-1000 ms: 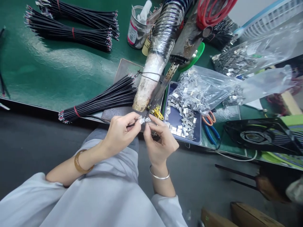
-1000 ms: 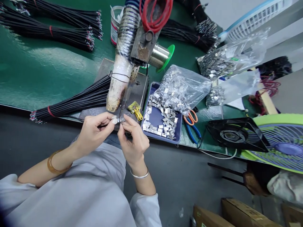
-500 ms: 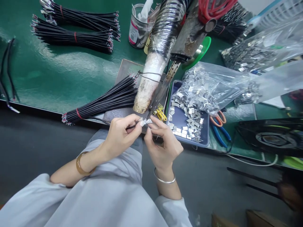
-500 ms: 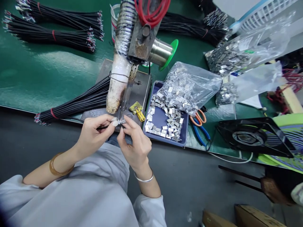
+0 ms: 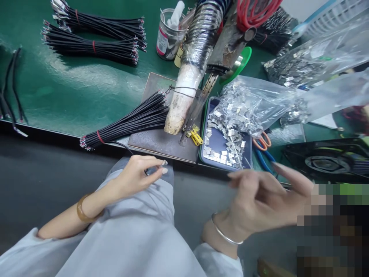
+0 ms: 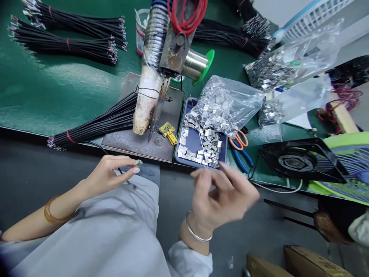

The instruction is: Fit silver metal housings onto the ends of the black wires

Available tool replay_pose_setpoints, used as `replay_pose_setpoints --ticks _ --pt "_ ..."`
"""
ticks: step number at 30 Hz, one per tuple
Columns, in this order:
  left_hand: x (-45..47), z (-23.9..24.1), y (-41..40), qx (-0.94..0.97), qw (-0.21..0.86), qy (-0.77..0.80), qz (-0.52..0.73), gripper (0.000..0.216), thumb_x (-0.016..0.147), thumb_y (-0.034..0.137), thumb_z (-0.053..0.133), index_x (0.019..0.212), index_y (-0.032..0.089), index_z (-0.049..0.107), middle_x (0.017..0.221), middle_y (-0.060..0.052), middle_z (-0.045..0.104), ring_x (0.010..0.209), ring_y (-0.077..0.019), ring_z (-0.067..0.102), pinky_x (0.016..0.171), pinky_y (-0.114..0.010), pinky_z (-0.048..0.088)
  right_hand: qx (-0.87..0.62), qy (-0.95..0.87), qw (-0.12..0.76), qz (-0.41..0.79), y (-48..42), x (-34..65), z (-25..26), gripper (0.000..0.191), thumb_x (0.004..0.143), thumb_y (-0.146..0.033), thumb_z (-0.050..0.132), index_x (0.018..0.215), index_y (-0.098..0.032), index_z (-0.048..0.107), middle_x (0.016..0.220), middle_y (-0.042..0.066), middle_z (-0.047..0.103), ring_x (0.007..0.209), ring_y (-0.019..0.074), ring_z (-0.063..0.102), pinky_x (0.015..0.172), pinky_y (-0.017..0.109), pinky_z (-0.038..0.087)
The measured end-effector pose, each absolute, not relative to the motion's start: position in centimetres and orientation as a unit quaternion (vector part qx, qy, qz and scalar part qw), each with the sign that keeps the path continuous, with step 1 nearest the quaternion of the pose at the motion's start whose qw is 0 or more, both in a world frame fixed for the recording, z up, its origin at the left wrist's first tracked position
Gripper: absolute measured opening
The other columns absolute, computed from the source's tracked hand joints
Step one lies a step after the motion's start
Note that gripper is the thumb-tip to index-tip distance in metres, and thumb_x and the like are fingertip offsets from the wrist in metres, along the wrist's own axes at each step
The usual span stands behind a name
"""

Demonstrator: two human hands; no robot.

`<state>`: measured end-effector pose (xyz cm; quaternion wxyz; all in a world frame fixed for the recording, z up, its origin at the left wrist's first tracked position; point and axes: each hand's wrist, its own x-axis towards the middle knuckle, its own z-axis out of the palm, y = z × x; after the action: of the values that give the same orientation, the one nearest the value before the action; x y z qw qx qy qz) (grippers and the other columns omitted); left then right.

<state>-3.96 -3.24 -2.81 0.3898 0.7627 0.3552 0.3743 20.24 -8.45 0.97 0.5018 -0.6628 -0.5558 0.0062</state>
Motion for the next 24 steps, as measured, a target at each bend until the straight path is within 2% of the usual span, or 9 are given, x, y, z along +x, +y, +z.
replay_pose_setpoints --ticks 2,5,7,10,14,18,24 --pt "-4.4 -3.0 -2.8 0.745 0.339 0.373 0.437 0.010 0.094 0.018 0.068 0.091 0.015 0.076 0.081 -0.005 0.079 0.069 -0.0141 0.071 0.067 -0.023 0.055 -0.709 -0.562 0.426 -0.023 -7.4 21.6 1.6 0.013 0.090 -0.034 0.069 0.094 -0.023 0.063 0.070 -0.001 0.069 0.056 0.0166 0.068 0.054 0.028 0.053" --pt "-4.2 -2.9 -0.5 0.750 0.186 0.396 0.495 0.012 0.096 0.015 0.064 0.092 0.015 0.075 0.090 -0.007 0.079 0.081 -0.0173 0.071 0.079 -0.030 0.055 -0.736 -0.592 0.323 -0.053 -5.2 24.3 1.4 0.018 0.085 -0.036 0.067 0.076 -0.024 0.058 0.066 0.001 0.068 0.058 0.0192 0.066 0.057 0.031 0.049" --pt "-3.6 -2.9 1.6 0.776 0.089 0.418 0.464 0.015 0.096 0.015 0.061 0.096 0.015 0.076 0.102 -0.012 0.077 0.098 -0.0246 0.068 0.089 -0.040 0.052 -0.743 -0.612 0.269 -0.042 -3.9 26.1 0.7 0.017 0.084 -0.033 0.064 0.072 -0.025 0.055 0.070 0.003 0.069 0.060 0.0200 0.063 0.063 0.033 0.048" --pt "-2.6 -3.2 4.0 0.813 0.026 0.451 0.368 0.018 0.095 0.015 0.058 0.098 0.015 0.076 0.101 -0.014 0.072 0.097 -0.0288 0.062 0.083 -0.043 0.046 -0.733 -0.647 0.206 -0.035 -2.2 27.3 0.0 0.016 0.080 -0.028 0.059 0.068 -0.026 0.050 0.080 0.006 0.072 0.066 0.0212 0.062 0.070 0.036 0.047" --pt "-2.7 -3.5 4.5 0.852 0.000 0.378 0.362 0.027 0.099 0.016 0.052 0.083 0.017 0.074 0.088 -0.010 0.068 0.084 -0.0249 0.056 0.074 -0.038 0.042 -0.729 -0.660 0.179 -0.027 -0.8 26.7 0.1 0.016 0.076 -0.022 0.056 0.066 -0.027 0.045 0.071 0.004 0.066 0.068 0.0229 0.062 0.068 0.034 0.043" --pt "-3.9 -3.3 3.4 0.872 0.018 0.281 0.401 0.027 0.103 0.019 0.052 0.091 0.016 0.077 0.082 -0.008 0.068 0.079 -0.0210 0.055 0.070 -0.034 0.041 -0.732 -0.666 0.144 0.008 -0.1 26.1 1.0 0.013 0.073 -0.018 0.058 0.067 -0.026 0.048 0.070 0.004 0.068 0.069 0.0231 0.064 0.067 0.032 0.041" --pt "-4.4 -3.4 2.5 0.859 0.058 0.255 0.440 0.023 0.103 0.017 0.054 0.098 0.017 0.076 0.085 -0.006 0.075 0.079 -0.0173 0.061 0.076 -0.034 0.046 -0.753 -0.653 0.085 0.002 0.5 26.9 1.6 0.018 0.073 -0.018 0.060 0.064 -0.025 0.047 0.070 0.005 0.068 0.072 0.0244 0.065 0.068 0.033 0.041"
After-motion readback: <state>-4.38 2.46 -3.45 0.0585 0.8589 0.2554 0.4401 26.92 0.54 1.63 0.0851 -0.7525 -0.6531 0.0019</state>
